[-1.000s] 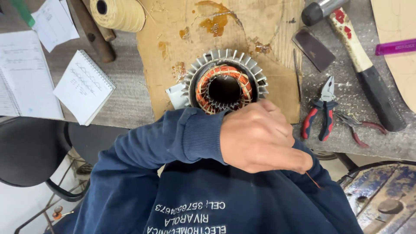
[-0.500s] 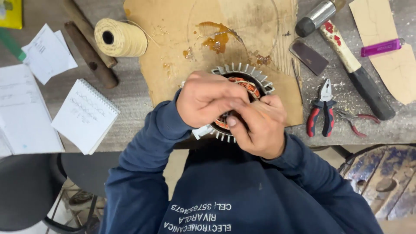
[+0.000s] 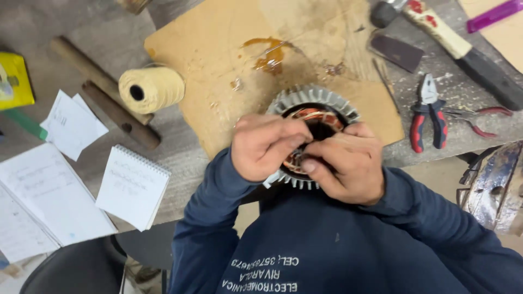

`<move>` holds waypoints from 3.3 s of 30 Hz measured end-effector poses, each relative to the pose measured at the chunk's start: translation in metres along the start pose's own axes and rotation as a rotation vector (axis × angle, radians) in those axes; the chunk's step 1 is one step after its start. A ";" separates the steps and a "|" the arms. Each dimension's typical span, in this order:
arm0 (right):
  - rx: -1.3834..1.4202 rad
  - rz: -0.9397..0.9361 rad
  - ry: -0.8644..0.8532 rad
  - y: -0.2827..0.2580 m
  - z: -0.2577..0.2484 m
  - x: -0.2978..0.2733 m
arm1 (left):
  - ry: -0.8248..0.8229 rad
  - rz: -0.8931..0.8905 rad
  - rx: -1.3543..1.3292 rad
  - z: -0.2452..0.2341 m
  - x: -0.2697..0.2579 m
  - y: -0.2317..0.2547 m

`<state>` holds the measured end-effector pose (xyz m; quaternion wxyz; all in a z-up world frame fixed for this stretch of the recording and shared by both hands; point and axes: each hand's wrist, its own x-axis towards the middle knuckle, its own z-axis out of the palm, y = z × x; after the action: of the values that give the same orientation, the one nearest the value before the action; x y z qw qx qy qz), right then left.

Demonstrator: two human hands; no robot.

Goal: The person is working on a motor stator, using a hammer to tap components into place and a string to tie the copper windings. They also use a lighter to burn the ends of the string and pliers to cut it.

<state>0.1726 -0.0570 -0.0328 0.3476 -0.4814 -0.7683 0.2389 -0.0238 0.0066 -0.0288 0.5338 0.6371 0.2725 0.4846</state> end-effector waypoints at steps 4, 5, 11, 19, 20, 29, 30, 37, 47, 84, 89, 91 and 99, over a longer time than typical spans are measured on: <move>0.320 -0.114 0.158 0.023 0.004 -0.014 | -0.127 0.083 0.120 0.023 0.016 0.020; 0.340 -0.117 0.155 0.025 0.006 -0.022 | -0.121 0.071 0.136 0.033 0.016 0.025; 0.686 -0.250 0.411 0.048 0.010 -0.036 | -0.138 0.166 0.203 0.081 0.029 0.025; 0.627 -0.102 0.332 0.065 0.013 -0.058 | -0.287 0.307 0.395 0.105 0.030 0.014; 0.617 -0.101 0.317 0.058 0.005 -0.051 | -0.272 0.309 0.385 0.100 0.036 0.022; 0.307 -0.137 -0.011 0.022 -0.012 -0.018 | -0.176 0.261 0.235 0.019 0.009 0.040; 0.244 -0.079 -0.058 0.017 -0.014 -0.016 | -0.174 0.236 0.234 0.010 0.005 0.036; 0.045 -0.002 -0.175 0.002 -0.004 -0.012 | -0.060 0.039 0.148 -0.030 -0.038 -0.004; 0.069 -0.339 0.363 0.046 0.021 -0.079 | 0.018 0.329 -0.006 -0.028 -0.034 -0.002; -0.804 -0.004 -0.238 0.261 -0.195 -0.030 | -0.028 -0.424 0.811 0.043 -0.075 0.112; -0.630 0.144 -0.335 0.316 -0.186 -0.033 | 0.305 -0.783 0.823 0.097 -0.119 0.125; -0.687 0.081 -0.208 0.341 -0.183 -0.043 | 0.368 -0.748 0.849 0.115 -0.137 0.123; 0.286 0.529 -0.066 0.264 -0.200 -0.073 | 0.389 -0.592 0.824 0.109 -0.133 0.128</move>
<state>0.4986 -0.0052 -0.1110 0.3124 -0.6029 -0.5857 0.4426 0.0024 -0.1892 0.0530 0.2935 0.5883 0.7013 0.2755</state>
